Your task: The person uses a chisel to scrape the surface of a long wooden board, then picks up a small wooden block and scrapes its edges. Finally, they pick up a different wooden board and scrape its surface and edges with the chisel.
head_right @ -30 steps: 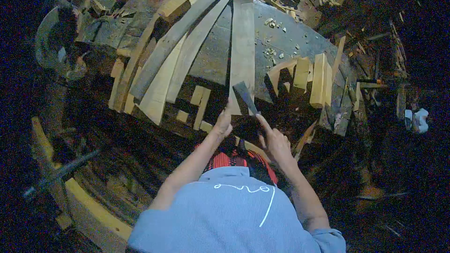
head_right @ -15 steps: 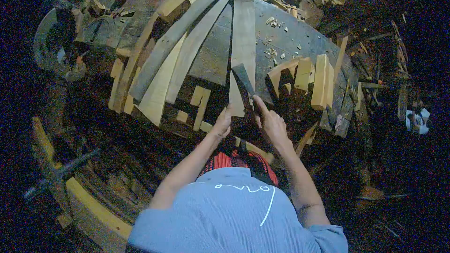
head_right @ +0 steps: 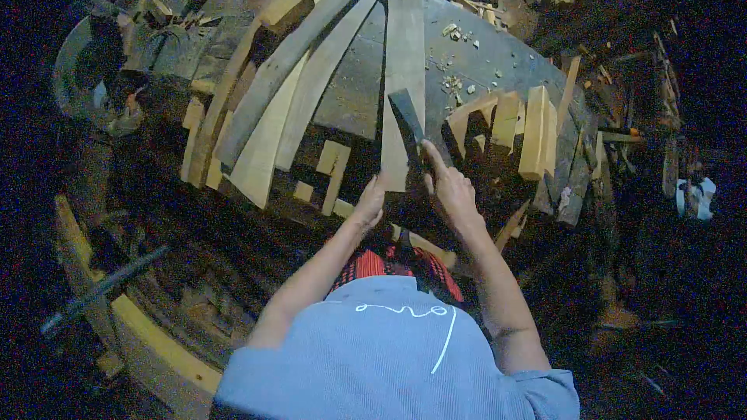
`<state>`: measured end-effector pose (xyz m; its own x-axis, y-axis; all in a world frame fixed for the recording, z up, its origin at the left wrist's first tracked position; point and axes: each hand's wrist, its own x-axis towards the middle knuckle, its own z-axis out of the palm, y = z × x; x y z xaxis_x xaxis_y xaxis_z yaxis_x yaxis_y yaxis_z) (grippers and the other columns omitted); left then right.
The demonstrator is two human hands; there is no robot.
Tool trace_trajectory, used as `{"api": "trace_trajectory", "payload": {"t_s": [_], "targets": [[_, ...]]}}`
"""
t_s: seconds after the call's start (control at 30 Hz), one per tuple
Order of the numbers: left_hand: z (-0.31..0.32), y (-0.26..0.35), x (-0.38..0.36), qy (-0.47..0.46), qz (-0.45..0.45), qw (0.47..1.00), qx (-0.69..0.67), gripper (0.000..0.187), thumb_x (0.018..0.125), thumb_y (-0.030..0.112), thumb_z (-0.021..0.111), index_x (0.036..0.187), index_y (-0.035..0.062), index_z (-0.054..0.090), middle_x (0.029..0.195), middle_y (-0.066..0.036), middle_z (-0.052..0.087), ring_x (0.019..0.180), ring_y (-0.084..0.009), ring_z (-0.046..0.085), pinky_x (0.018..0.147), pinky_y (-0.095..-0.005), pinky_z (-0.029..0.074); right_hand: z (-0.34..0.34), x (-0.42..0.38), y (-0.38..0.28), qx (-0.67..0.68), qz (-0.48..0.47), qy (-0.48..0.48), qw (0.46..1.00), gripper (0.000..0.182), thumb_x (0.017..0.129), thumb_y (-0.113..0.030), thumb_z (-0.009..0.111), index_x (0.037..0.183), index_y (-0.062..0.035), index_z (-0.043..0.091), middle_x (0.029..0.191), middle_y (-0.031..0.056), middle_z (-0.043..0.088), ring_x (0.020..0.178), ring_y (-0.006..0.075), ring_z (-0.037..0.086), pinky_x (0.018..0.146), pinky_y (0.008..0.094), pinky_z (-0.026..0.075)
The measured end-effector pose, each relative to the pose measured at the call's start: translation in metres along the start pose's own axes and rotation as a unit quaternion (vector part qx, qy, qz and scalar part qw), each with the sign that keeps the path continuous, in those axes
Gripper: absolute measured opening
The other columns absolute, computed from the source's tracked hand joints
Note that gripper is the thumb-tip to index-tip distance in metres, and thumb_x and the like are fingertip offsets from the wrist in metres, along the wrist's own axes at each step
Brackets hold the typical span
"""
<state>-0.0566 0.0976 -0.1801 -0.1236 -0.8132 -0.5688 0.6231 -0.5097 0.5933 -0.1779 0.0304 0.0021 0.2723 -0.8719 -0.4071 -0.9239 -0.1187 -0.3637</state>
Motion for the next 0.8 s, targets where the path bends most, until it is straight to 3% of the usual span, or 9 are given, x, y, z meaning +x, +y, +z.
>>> {"api": "trace_trajectory", "payload": {"t_s": [0.03,0.1,0.23,0.33,0.4,0.43,0.63,0.7,0.8], "targets": [[0.000,0.002,-0.002,0.000,-0.005,1.000,0.003,0.061,0.086,0.047,0.037,0.124,-0.0004,0.033,0.122,-0.010,0.042,0.112,-0.0182,0.040,0.093,-0.0314,0.033,-0.004,0.002,-0.004,-0.011,0.003,0.000,1.000,0.056,0.080,-0.018,0.048,0.129,-0.0297,0.023,0.077,0.0229,0.056,0.073,0.0403,0.056,0.064,0.0492,0.044],[0.005,0.012,-0.008,-0.018,0.008,1.000,-0.004,0.081,0.082,0.053,0.042,0.128,-0.0090,0.018,0.131,-0.016,0.030,0.123,-0.0208,0.025,0.101,-0.0293,0.016,-0.007,0.019,-0.005,-0.013,0.021,-0.018,1.000,0.055,0.081,-0.017,0.047,0.129,-0.0273,0.022,0.076,0.0229,0.057,0.073,0.0406,0.055,0.064,0.0489,0.043],[0.021,0.040,-0.026,-0.015,-0.059,0.998,-0.020,0.085,0.081,0.054,0.042,0.128,-0.0100,0.012,0.132,-0.017,0.028,0.123,-0.0212,0.024,0.101,-0.0290,0.016,-0.007,0.055,-0.008,0.008,-0.019,0.030,0.999,0.052,0.081,-0.017,0.046,0.128,-0.0259,0.024,0.078,0.0246,0.057,0.075,0.0418,0.055,0.066,0.0499,0.043],[0.009,0.019,-0.012,0.049,0.010,0.998,0.049,0.067,0.083,0.053,0.038,0.123,-0.0005,0.034,0.123,-0.010,0.042,0.112,-0.0173,0.039,0.096,-0.0301,0.027,-0.005,0.057,-0.008,0.011,-0.006,0.025,1.000,0.053,0.081,-0.017,0.046,0.128,-0.0267,0.023,0.079,0.0246,0.057,0.077,0.0419,0.054,0.066,0.0497,0.043],[0.005,0.019,-0.011,-0.008,-0.030,0.999,0.007,0.095,0.078,0.059,0.043,0.128,-0.0126,0.004,0.132,-0.022,0.024,0.124,-0.0236,0.022,0.101,-0.0298,0.016,-0.005,0.043,-0.006,-0.002,0.000,0.013,1.000,0.054,0.081,-0.017,0.046,0.129,-0.0273,0.022,0.080,0.0243,0.057,0.078,0.0416,0.054,0.067,0.0494,0.043],[0.006,0.020,-0.011,-0.005,-0.029,1.000,0.002,0.095,0.078,0.059,0.043,0.128,-0.0126,0.004,0.132,-0.022,0.024,0.124,-0.0236,0.022,0.101,-0.0298,0.016,-0.005,0.037,-0.006,-0.011,0.009,0.001,1.000,0.055,0.082,-0.017,0.046,0.129,-0.0280,0.021,0.081,0.0240,0.057,0.079,0.0413,0.054,0.067,0.0491,0.043],[-0.005,0.004,-0.006,0.019,-0.014,0.995,0.094,0.098,0.076,0.063,0.041,0.126,-0.0149,0.010,0.132,-0.023,0.024,0.124,-0.0241,0.023,0.101,-0.0293,0.017,-0.004,0.054,-0.003,-0.017,0.029,-0.001,0.999,0.052,0.083,-0.020,0.043,0.129,-0.0280,0.021,0.082,0.0259,0.057,0.079,0.0414,0.055,0.067,0.0491,0.043],[-0.009,0.002,-0.003,0.056,-0.035,0.997,0.028,0.059,0.087,0.045,0.037,0.123,-0.0014,0.034,0.121,-0.009,0.044,0.111,-0.0175,0.039,0.095,-0.0293,0.028,-0.007,0.074,-0.003,-0.024,0.010,0.026,0.999,0.049,0.084,-0.023,0.042,0.129,-0.0267,0.022,0.081,0.0264,0.057,0.076,0.0419,0.055,0.065,0.0492,0.043],[-0.006,0.008,-0.005,0.018,-0.011,0.997,0.071,0.061,0.087,0.047,0.037,0.123,-0.0022,0.034,0.121,-0.010,0.043,0.111,-0.0180,0.039,0.095,-0.0291,0.028,-0.007,0.095,-0.003,-0.010,-0.015,0.047,0.999,0.049,0.084,-0.024,0.043,0.129,-0.0267,0.022,0.081,0.0261,0.057,0.076,0.0424,0.055,0.065,0.0492,0.043]]}}
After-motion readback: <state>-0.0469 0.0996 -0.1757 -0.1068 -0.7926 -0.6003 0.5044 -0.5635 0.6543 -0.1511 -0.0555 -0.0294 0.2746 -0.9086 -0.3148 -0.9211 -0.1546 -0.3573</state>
